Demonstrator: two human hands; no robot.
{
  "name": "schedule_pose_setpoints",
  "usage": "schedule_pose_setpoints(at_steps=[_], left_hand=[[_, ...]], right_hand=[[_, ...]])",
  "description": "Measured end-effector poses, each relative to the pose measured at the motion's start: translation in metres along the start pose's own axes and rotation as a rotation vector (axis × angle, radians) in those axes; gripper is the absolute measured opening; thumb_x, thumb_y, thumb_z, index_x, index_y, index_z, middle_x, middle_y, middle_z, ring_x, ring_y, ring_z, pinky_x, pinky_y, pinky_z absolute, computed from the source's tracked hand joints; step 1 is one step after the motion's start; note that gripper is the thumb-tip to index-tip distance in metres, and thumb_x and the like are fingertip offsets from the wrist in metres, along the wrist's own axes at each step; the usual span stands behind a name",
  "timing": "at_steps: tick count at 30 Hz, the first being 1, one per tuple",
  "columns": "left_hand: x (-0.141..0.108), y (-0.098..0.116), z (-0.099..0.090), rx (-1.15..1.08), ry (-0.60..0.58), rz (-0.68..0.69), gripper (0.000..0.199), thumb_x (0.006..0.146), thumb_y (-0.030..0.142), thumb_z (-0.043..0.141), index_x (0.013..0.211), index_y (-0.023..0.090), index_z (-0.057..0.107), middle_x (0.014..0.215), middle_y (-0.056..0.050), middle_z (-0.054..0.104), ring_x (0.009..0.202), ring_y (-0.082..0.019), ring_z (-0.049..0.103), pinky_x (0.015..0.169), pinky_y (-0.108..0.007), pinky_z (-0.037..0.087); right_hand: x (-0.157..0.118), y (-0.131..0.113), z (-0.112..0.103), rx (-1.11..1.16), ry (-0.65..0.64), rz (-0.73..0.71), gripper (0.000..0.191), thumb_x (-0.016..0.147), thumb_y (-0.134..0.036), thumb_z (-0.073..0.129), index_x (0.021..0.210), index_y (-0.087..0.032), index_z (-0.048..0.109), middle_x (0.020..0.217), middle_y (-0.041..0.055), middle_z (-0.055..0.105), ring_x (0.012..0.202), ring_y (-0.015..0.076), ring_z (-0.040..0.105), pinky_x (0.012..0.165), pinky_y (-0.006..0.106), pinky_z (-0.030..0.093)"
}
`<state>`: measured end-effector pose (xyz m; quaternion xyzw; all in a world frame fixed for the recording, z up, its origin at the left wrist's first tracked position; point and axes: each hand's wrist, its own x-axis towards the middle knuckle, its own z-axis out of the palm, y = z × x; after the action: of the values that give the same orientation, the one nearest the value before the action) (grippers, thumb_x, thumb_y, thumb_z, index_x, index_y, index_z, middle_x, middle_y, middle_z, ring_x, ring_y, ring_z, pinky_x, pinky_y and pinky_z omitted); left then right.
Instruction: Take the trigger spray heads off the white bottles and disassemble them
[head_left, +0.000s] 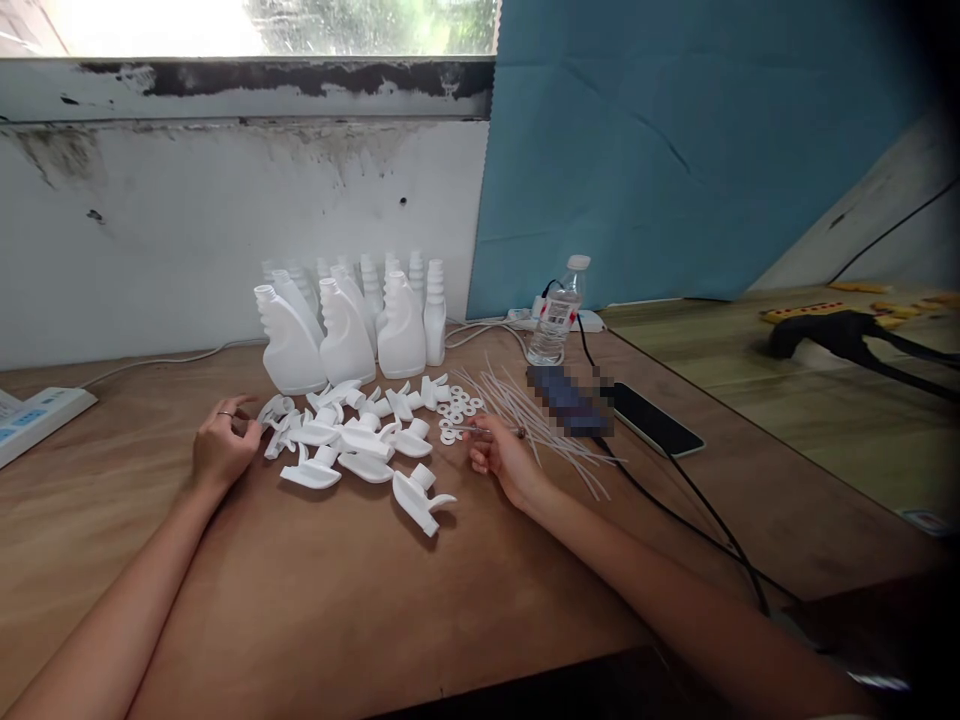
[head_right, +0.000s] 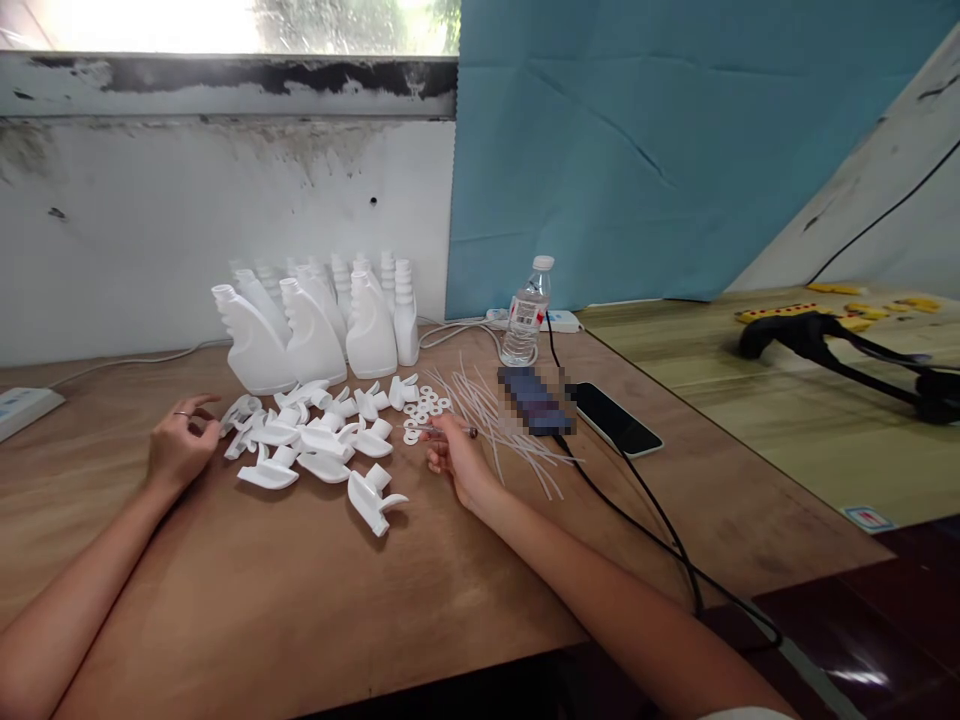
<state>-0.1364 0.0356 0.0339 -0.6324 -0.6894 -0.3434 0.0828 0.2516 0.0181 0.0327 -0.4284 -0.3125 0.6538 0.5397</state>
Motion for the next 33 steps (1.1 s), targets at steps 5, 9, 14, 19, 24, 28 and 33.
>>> schedule_pose_setpoints(at_steps=[5,9,14,19,24,28,33], left_hand=[[-0.01,0.019,0.006,-0.103,0.114,0.056,0.024,0.085,0.023,0.049,0.104,0.013,0.06,0.093,-0.003,0.059,0.068,-0.011,0.053,0.066,-0.022,0.047],[-0.017,0.036,0.014,-0.181,0.119,0.19,0.019,0.085,0.023,0.05,0.099,0.015,0.061,0.098,-0.004,0.062,0.073,-0.013,0.056,0.07,-0.024,0.049],[-0.017,0.041,0.017,-0.233,0.12,0.297,0.016,0.085,0.02,0.05,0.096,0.016,0.061,0.095,-0.006,0.064,0.082,-0.017,0.06,0.069,-0.025,0.049],[-0.013,0.036,0.018,-0.258,0.134,0.242,0.016,0.085,0.02,0.05,0.096,0.017,0.062,0.095,-0.005,0.064,0.079,-0.016,0.059,0.065,-0.024,0.048],[-0.011,0.035,0.019,-0.294,0.101,0.168,0.017,0.086,0.025,0.051,0.096,0.017,0.062,0.096,-0.005,0.064,0.081,-0.016,0.059,0.053,-0.02,0.046],[-0.013,0.038,0.016,-0.316,0.067,0.109,0.018,0.087,0.026,0.05,0.098,0.017,0.061,0.099,-0.006,0.063,0.09,-0.018,0.061,0.05,-0.018,0.046],[-0.015,0.041,0.011,-0.305,0.095,0.242,0.014,0.087,0.02,0.05,0.097,0.018,0.06,0.1,-0.007,0.063,0.097,-0.021,0.06,0.068,-0.028,0.054]], right_hand=[[0.02,-0.026,-0.022,-0.422,0.065,-0.518,0.026,0.077,-0.04,0.062,0.093,-0.024,0.05,0.08,0.0005,0.067,0.049,0.0122,0.055,0.043,0.022,0.039],[0.04,-0.05,-0.059,-1.127,0.236,-0.836,0.017,0.081,-0.039,0.06,0.083,-0.022,0.061,0.07,0.0026,0.066,0.064,0.0185,0.063,0.061,0.028,0.044],[0.054,-0.07,-0.093,-1.549,0.176,-0.92,0.019,0.086,-0.035,0.055,0.09,-0.02,0.066,0.088,0.008,0.07,0.081,0.0238,0.064,0.072,0.032,0.045],[0.062,-0.079,-0.109,-1.649,0.173,-0.988,0.029,0.089,-0.031,0.05,0.112,-0.016,0.062,0.107,0.0114,0.067,0.1,0.0276,0.058,0.088,0.038,0.042],[0.066,-0.073,-0.114,-1.803,0.12,-0.909,0.033,0.092,-0.034,0.048,0.118,-0.019,0.061,0.119,0.0105,0.064,0.109,0.0295,0.052,0.089,0.043,0.039],[0.067,-0.064,-0.113,-1.866,0.072,-0.843,0.032,0.093,-0.035,0.047,0.116,-0.02,0.062,0.12,0.0107,0.064,0.112,0.0307,0.05,0.09,0.046,0.037],[0.069,-0.06,-0.111,-1.836,0.062,-0.847,0.03,0.093,-0.034,0.048,0.115,-0.022,0.063,0.121,0.0107,0.063,0.116,0.0313,0.048,0.095,0.049,0.031]])
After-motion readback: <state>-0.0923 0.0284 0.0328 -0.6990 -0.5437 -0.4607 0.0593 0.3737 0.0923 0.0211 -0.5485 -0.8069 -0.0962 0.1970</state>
